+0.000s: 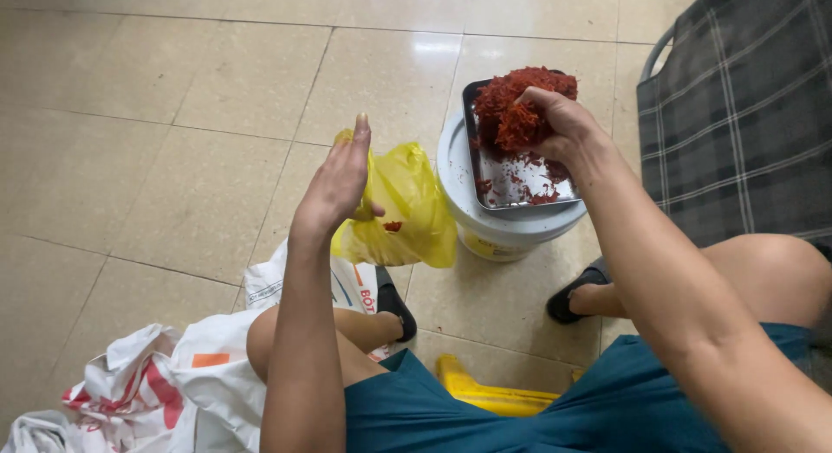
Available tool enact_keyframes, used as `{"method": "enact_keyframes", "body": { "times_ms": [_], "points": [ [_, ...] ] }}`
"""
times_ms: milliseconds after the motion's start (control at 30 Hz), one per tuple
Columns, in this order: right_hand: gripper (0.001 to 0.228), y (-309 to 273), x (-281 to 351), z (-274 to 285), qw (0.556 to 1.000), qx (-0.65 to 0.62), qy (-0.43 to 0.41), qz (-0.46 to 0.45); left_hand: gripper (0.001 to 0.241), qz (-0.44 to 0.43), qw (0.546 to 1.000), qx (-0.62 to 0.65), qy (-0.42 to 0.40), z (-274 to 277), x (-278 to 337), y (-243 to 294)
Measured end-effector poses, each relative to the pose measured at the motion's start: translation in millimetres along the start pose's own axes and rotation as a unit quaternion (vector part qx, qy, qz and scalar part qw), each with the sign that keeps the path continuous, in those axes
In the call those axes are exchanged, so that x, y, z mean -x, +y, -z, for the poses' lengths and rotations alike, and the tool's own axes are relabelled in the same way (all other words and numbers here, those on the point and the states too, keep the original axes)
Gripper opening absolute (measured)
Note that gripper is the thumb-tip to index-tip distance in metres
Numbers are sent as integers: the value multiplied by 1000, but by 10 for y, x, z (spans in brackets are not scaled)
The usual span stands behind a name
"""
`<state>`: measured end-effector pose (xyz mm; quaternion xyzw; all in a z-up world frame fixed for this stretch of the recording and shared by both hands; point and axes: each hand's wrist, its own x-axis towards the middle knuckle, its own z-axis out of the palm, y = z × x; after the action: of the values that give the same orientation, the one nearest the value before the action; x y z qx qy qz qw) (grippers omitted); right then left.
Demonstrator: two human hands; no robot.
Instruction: Sorting through a tray of shredded red food ingredients to remove impurities or separate specific bits.
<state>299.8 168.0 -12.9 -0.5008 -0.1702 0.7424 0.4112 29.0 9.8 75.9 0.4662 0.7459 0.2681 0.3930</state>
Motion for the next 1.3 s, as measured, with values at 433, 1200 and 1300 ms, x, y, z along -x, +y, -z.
{"method": "enact_keyframes", "body": {
  "times_ms": [433, 1200, 1300],
  "points": [
    [52, 408, 198, -826, 992, -27, -117, -47, 109, -58, 993, 100, -33, 143, 250, 435],
    [40, 2280, -1169, -1082, 687, 701, -63, 181, 104, -142, 967, 210, 36, 139, -226, -452],
    [27, 1679, -365, -1141, 861, 459, -118, 185, 110, -166, 958, 228, 57, 59, -356, -548]
  ]
}}
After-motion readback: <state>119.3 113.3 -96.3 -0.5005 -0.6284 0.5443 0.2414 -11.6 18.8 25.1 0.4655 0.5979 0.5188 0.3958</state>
